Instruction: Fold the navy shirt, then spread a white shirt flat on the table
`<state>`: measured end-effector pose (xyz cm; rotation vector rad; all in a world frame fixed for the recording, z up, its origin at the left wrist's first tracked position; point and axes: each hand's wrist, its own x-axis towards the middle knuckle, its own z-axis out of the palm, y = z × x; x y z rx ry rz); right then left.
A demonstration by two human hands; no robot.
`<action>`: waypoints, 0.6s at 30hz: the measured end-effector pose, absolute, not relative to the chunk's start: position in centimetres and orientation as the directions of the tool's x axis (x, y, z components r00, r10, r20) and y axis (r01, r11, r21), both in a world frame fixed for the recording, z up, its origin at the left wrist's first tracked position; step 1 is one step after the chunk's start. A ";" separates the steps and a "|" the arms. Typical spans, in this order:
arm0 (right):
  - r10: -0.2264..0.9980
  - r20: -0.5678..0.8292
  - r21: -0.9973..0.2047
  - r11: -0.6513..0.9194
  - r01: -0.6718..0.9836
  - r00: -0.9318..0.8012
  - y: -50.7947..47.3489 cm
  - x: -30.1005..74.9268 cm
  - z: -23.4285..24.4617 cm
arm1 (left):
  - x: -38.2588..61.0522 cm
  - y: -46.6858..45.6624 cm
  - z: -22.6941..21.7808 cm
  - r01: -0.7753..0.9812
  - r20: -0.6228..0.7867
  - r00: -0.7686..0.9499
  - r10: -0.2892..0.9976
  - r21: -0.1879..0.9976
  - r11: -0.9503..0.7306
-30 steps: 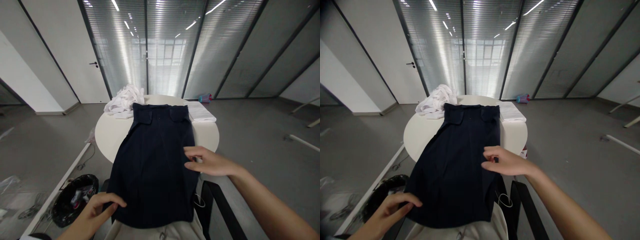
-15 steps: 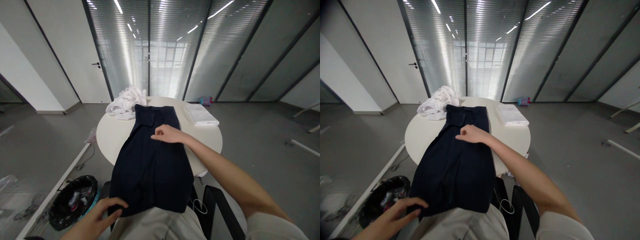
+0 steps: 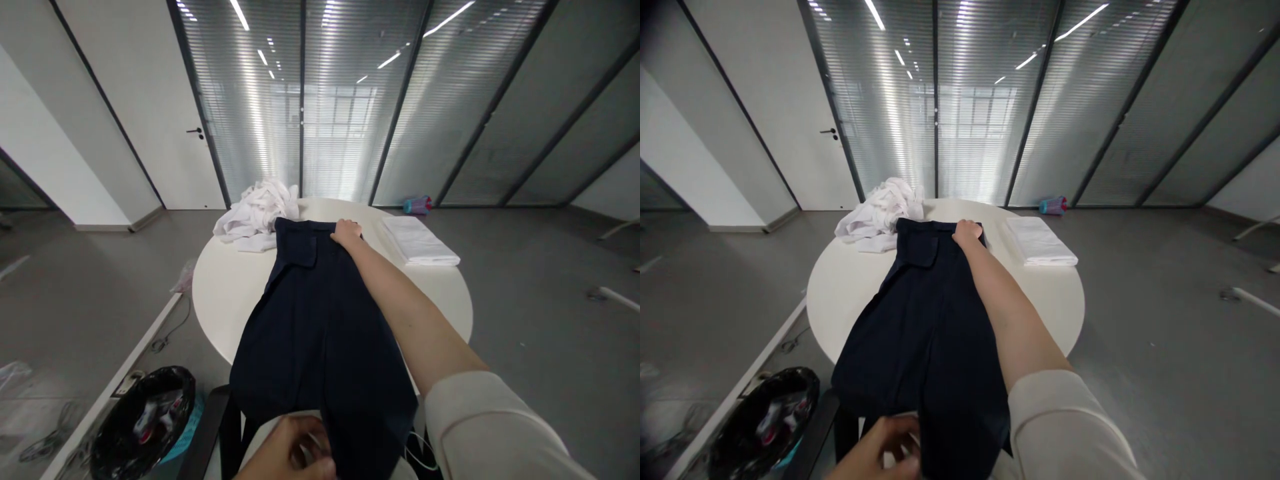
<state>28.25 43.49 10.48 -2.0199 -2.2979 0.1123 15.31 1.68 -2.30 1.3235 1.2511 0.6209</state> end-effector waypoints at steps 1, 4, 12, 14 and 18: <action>0.992 0.007 -0.106 0.125 0.986 -0.125 43.9 28.1 10.2 | 15.1 1.5 -2.9 0.220 -0.322 0.310 0.895 0.940 0.261; 0.992 -0.004 -0.098 0.124 0.987 -0.125 44.9 27.8 9.5 | 15.5 1.2 -3.9 0.104 -0.392 0.254 0.884 0.920 0.378; 0.994 0.057 -0.118 0.098 0.988 -0.092 45.6 28.3 9.7 | 20.6 2.9 -1.2 -0.017 -0.304 0.444 0.843 0.937 0.348; 0.993 0.083 -0.134 0.089 0.987 -0.078 46.0 28.4 10.2 | 21.5 3.4 -0.1 -0.146 -0.239 0.544 0.804 0.917 0.372; 0.993 0.099 -0.179 0.083 0.980 -0.066 46.5 27.6 9.8 | 22.9 3.9 0.2 -0.287 -0.131 0.600 0.789 0.886 0.365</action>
